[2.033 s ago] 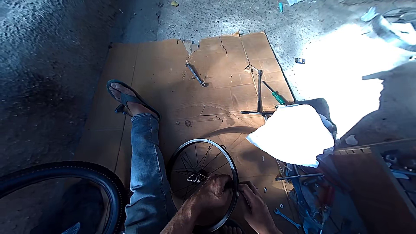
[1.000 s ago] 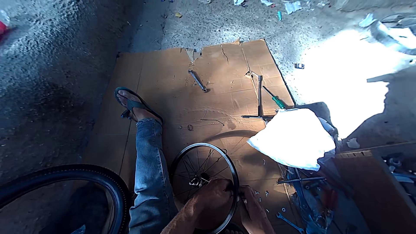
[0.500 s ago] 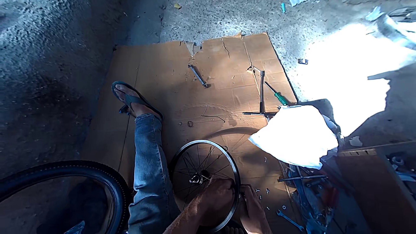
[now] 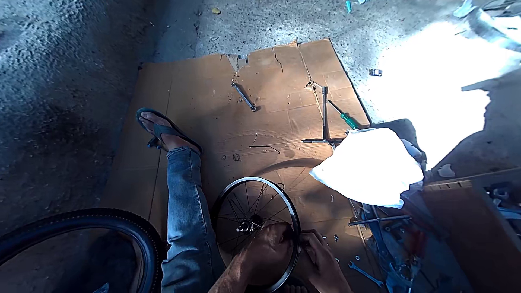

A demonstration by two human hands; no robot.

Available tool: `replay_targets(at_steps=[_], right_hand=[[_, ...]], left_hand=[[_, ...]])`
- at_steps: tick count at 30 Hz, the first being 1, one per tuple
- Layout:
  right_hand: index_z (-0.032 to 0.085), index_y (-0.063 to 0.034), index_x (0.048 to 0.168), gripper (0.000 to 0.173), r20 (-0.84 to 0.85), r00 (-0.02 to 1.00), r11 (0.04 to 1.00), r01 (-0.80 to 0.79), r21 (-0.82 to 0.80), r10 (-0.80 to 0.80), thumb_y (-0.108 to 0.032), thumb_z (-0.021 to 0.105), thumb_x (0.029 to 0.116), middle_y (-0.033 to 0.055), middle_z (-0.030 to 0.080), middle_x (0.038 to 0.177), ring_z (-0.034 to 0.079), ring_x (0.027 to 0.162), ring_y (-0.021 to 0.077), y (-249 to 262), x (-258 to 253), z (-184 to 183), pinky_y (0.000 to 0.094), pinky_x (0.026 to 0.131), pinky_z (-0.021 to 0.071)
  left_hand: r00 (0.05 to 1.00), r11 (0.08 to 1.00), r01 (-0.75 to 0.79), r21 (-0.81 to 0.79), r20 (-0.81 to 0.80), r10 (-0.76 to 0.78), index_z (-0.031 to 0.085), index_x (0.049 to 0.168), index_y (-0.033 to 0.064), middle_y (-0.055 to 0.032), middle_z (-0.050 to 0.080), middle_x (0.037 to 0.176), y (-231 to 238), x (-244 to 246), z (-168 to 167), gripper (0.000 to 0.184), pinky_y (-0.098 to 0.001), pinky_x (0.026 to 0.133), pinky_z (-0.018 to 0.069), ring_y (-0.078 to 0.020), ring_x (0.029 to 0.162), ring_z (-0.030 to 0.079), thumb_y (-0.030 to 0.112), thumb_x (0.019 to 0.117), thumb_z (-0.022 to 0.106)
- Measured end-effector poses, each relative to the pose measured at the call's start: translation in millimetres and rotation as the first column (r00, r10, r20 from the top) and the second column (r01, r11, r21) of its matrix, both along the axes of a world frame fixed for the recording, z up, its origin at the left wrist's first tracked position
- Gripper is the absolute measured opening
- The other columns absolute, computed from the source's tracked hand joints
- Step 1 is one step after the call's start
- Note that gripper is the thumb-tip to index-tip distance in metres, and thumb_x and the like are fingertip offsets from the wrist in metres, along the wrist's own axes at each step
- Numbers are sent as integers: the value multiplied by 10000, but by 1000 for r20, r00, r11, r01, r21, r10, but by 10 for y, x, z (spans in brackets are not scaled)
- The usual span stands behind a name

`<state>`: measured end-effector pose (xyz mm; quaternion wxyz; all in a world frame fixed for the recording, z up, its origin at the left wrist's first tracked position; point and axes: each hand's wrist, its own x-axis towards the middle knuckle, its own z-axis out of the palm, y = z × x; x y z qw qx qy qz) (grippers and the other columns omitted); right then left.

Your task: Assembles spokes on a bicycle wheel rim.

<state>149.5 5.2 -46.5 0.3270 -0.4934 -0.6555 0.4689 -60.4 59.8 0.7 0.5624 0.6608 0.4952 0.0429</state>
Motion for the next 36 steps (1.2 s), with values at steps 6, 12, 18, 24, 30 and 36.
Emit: replay_targets(at_steps=[6, 12, 18, 24, 30, 36], right_hand=[[676, -120, 1077, 136, 58, 998, 995, 31, 93, -36, -160, 597, 974, 56, 646, 1139, 659, 984, 94, -8, -11, -62, 245, 799, 603], [675, -114, 1079, 192, 150, 985, 984, 55, 167, -80, -198, 522, 999, 64, 649, 1137, 658, 983, 97, -44, -67, -88, 239, 805, 590], [689, -104, 1055, 172, 169, 979, 994, 113, 2, -111, -156, 551, 967, 48, 650, 1088, 659, 943, 103, -37, -141, 91, 252, 796, 589], [689, -104, 1136, 248, 123, 989, 994, 89, -57, -82, -241, 501, 1049, 46, 671, 1067, 677, 886, 121, 75, -74, 85, 312, 777, 609], [616, -47, 1259, 340, -15, 990, 988, 137, -72, -138, -289, 580, 1023, 41, 693, 1110, 690, 929, 84, 78, 39, -73, 274, 809, 610], [575, -27, 1283, 434, -93, 982, 972, 146, -186, -166, -239, 728, 936, 53, 711, 1089, 727, 873, 120, 89, 14, -8, 284, 748, 644]], left_hand=[[997, 983, 71, 169, -37, -66, 666, 1095, 56, -112, 691, 1032, -77, 30, -55, 276, -471, 1034, 436, -224, 1019, 655, 260, 1046, 487], [977, 990, 139, 3, -165, -137, 641, 1190, 64, -126, 690, 1123, 14, 120, 73, 346, -540, 1147, 304, -256, 1151, 620, 270, 1074, 389], [982, 947, 90, -307, -130, -136, 684, 1120, 38, -163, 690, 1052, 258, 143, 30, 284, -590, 887, 492, -308, 1008, 654, 234, 1010, 511], [998, 999, -36, -7, -50, 36, 669, 1161, 29, -153, 682, 1084, 168, 30, 138, 286, -488, 941, 520, -267, 1036, 657, 222, 1033, 502], [751, 655, -572, 494, -7, 661, 708, 1140, 67, -66, 696, 1092, -540, -207, 82, 288, -349, 872, 594, -152, 996, 681, 250, 997, 537], [527, 749, -629, 208, -595, 607, 576, 1388, 17, -189, 615, 1364, -663, -366, 172, 564, -498, 1039, 513, -330, 1223, 634, 388, 971, 661]])
